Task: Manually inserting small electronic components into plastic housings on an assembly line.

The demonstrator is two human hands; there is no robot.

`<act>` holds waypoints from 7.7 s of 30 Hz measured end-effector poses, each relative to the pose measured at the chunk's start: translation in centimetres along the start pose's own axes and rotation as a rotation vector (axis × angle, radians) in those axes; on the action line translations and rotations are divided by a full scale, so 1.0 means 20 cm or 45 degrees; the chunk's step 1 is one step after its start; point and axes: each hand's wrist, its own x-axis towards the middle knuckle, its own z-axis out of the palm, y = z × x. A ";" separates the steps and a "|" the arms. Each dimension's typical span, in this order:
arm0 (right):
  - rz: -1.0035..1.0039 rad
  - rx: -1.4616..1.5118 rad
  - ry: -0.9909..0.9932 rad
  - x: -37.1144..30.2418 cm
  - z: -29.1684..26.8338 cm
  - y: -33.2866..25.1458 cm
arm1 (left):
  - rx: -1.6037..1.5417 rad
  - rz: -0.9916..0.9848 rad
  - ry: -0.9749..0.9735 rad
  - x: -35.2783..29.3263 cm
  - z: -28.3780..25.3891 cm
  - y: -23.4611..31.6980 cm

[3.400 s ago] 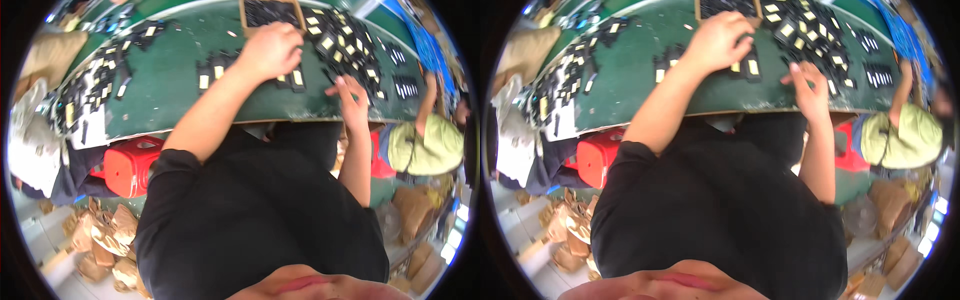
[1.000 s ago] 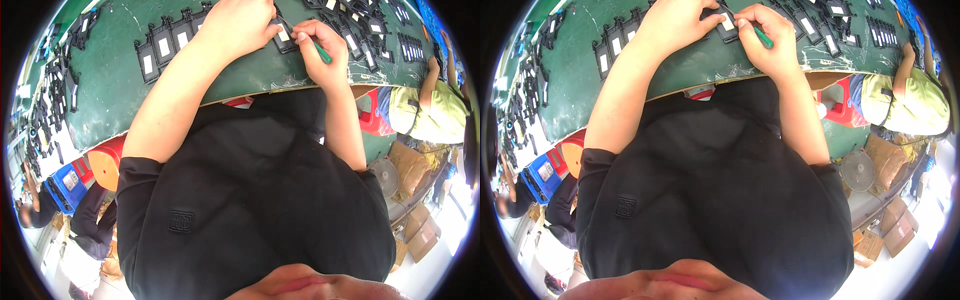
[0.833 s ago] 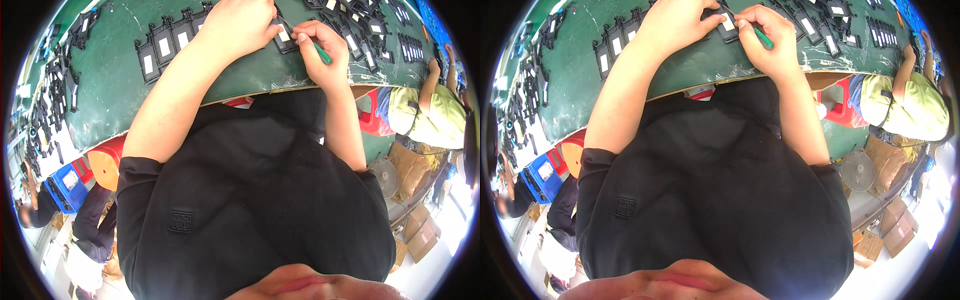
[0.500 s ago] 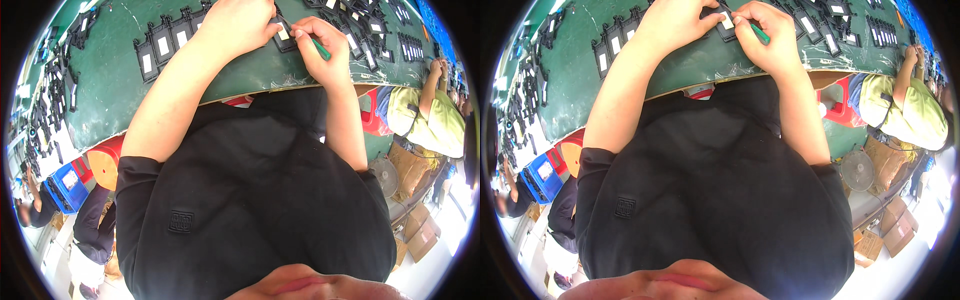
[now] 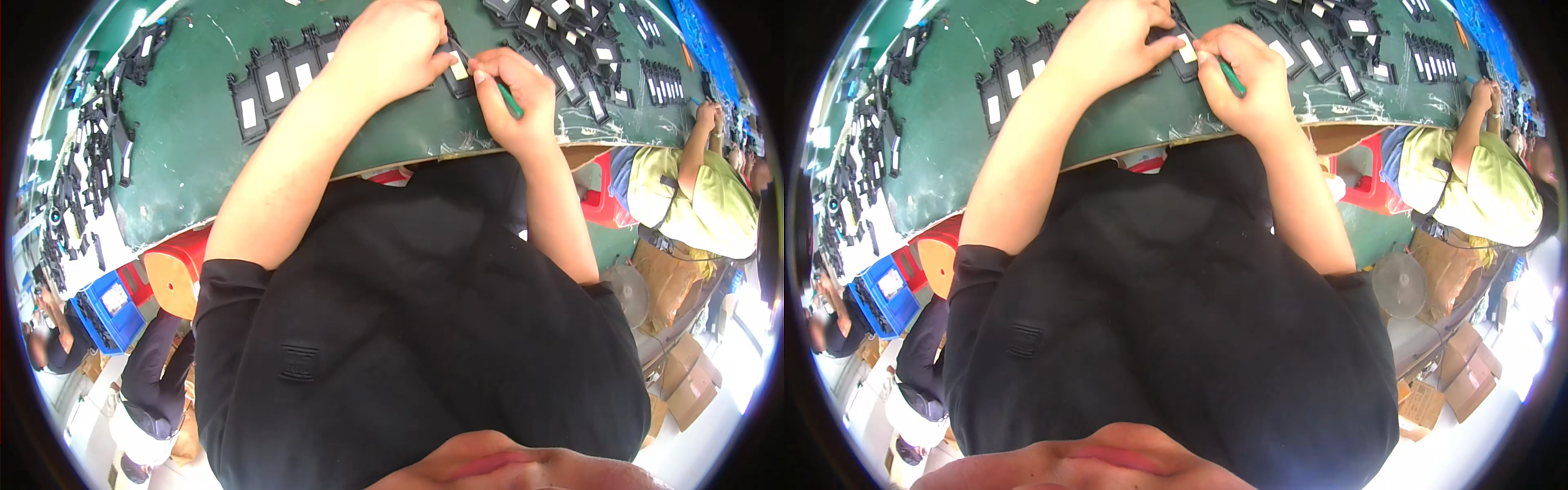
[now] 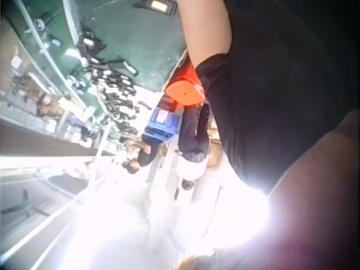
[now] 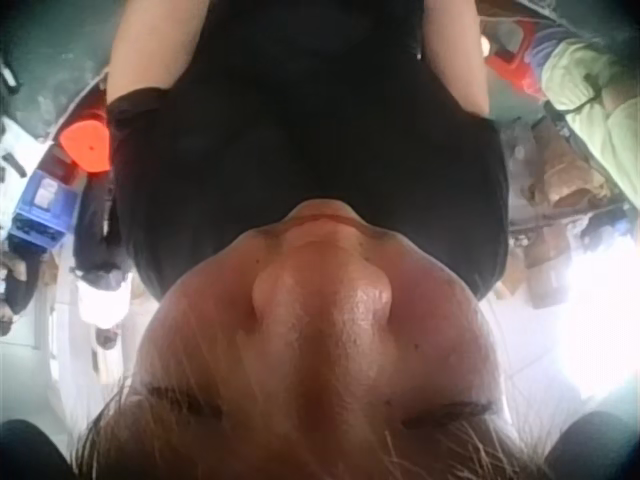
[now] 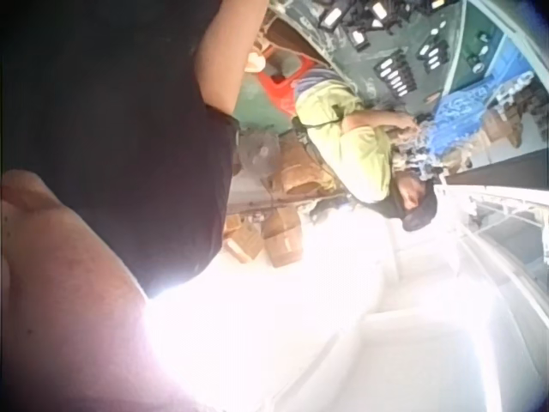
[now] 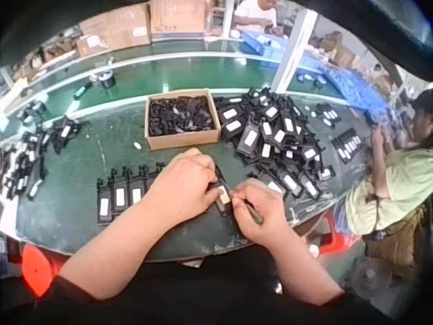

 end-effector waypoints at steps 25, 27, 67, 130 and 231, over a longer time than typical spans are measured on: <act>0.060 0.031 0.014 -0.03 -0.02 -0.10 | -0.006 0.050 0.194 -0.06 0.13 -0.03; 0.067 0.040 0.014 -0.03 -0.02 -0.10 | -0.008 0.052 0.193 -0.06 0.14 -0.03; 0.199 0.188 0.063 -0.07 0.00 0.03 | 0.051 0.036 0.048 -0.05 0.15 -0.05; 0.081 0.285 -0.153 0.00 -0.03 0.07 | -0.275 -0.111 0.027 -0.03 0.01 0.03; 0.222 0.385 0.145 -0.10 -0.22 -0.06 | 0.068 -0.163 -0.085 -0.05 0.05 0.01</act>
